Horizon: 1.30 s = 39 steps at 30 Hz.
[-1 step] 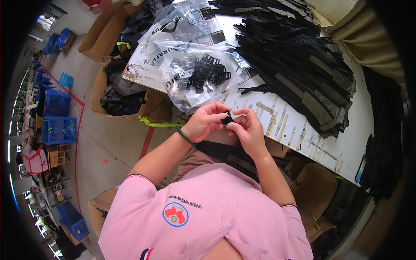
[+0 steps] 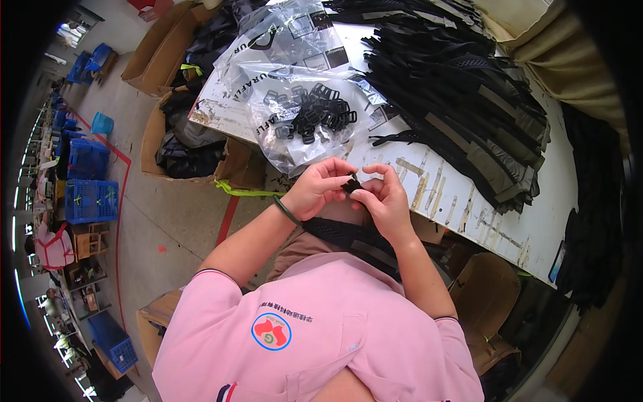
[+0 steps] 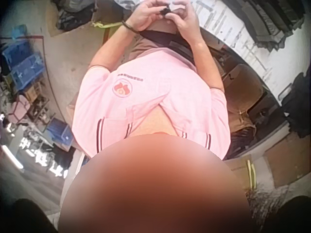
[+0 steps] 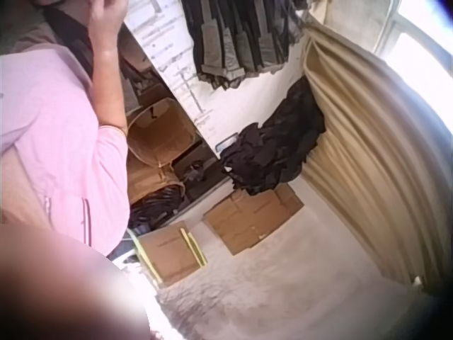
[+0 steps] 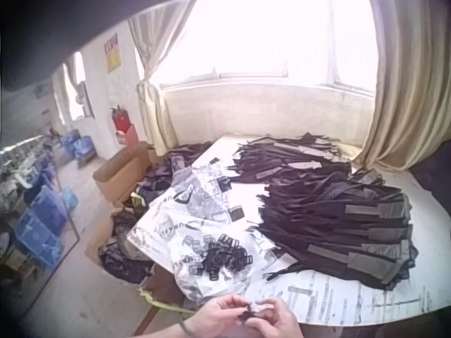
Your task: Manually attaching plastic buckles and sliders to nylon webbing straps for backpacks.
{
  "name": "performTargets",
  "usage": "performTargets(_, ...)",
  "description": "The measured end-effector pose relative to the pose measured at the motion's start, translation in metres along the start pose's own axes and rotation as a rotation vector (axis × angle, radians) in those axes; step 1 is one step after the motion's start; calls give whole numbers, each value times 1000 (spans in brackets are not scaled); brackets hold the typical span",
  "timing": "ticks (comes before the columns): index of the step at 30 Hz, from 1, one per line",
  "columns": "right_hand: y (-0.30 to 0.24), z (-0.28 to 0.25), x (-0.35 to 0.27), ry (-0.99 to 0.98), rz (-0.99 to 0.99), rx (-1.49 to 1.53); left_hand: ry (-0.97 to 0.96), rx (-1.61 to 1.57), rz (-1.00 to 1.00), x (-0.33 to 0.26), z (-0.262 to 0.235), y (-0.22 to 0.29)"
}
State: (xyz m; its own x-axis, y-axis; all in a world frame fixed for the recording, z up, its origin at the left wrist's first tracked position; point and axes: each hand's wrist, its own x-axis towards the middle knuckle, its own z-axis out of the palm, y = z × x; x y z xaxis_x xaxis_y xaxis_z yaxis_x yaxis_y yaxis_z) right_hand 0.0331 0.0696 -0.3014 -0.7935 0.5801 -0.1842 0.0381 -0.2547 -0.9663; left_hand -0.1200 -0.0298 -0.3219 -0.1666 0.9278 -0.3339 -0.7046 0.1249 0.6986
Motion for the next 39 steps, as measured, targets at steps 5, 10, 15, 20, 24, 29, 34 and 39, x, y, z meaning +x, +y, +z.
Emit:
performTargets(5,-5,-4,3,-25,-184,-281,64,-112,-65,-5,8,3)
performTargets(10,-3,-9,4,38,-479,-555,91,-253,-88,-5,14,-6)
performTargets(15,0,-6,1,142,-637,-600,170,82,57,-3,23,-10)
performTargets(20,-1,-3,-7,40,-63,125,202,229,214,-3,25,-13)
performTargets(24,5,-8,-6,36,149,293,182,303,273,-4,24,-15)
performTargets(29,3,-8,-6,68,235,323,129,439,389,-9,24,-21)
performTargets(34,12,-8,-10,147,206,403,-36,390,375,-12,22,-22)
performTargets(39,-7,0,-12,103,262,526,-3,418,443,-15,18,-24)
